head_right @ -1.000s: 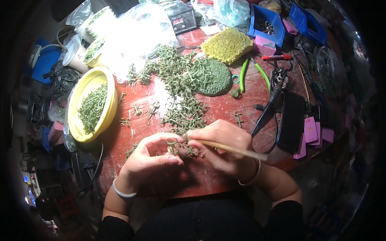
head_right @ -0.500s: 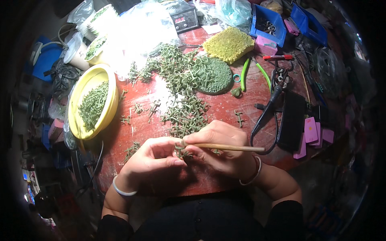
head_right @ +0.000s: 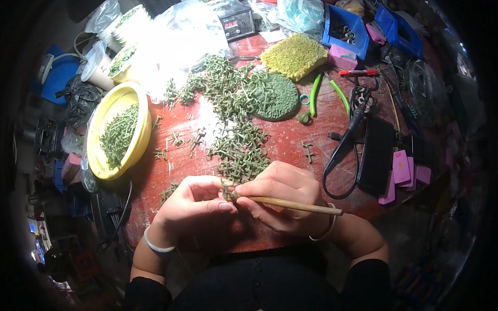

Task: The person uses a soldering iron to join small green components together on a cluttered red table. They pick parts from a pile, fuse them with heat, and clean the tool on a sponge.

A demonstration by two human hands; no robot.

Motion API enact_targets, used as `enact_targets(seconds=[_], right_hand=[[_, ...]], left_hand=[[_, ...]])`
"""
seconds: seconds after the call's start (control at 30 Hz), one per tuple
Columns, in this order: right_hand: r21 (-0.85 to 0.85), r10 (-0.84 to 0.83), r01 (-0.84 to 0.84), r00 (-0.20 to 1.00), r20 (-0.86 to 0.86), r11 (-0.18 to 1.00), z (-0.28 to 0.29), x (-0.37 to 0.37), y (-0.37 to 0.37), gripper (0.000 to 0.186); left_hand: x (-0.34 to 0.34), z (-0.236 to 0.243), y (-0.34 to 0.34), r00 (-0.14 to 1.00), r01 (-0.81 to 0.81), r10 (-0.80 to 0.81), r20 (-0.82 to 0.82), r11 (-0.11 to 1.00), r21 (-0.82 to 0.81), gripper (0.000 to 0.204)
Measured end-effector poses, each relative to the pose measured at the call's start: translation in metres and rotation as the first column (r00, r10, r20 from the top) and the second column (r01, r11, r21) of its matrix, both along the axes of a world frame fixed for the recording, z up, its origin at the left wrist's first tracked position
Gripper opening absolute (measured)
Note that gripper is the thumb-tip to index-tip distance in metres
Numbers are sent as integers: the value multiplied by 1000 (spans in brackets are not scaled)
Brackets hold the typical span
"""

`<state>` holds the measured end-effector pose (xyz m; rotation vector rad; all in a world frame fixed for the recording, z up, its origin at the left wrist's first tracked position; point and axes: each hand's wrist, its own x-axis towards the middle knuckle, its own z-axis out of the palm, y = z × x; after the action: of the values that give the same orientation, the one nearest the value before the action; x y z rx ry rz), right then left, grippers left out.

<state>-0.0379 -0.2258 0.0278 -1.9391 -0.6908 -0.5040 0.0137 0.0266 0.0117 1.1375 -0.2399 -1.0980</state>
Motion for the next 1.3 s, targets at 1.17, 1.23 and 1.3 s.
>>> enact_targets(seconds=[1.17,1.23,1.3], right_hand=[[-142,-296,271,933,-204,952,-9,9,-3,22],[-237,-273,241,956,-111,941,-17,10,-2,27],[-260,-264,230,959,-104,938,-17,10,0,27]], left_hand=[[-11,-12,-11,914,-307,288,287,951,26,41],[-10,-8,-11,926,-281,261,272,959,37,41],[-10,-7,-10,937,-259,238,257,964,51,42]])
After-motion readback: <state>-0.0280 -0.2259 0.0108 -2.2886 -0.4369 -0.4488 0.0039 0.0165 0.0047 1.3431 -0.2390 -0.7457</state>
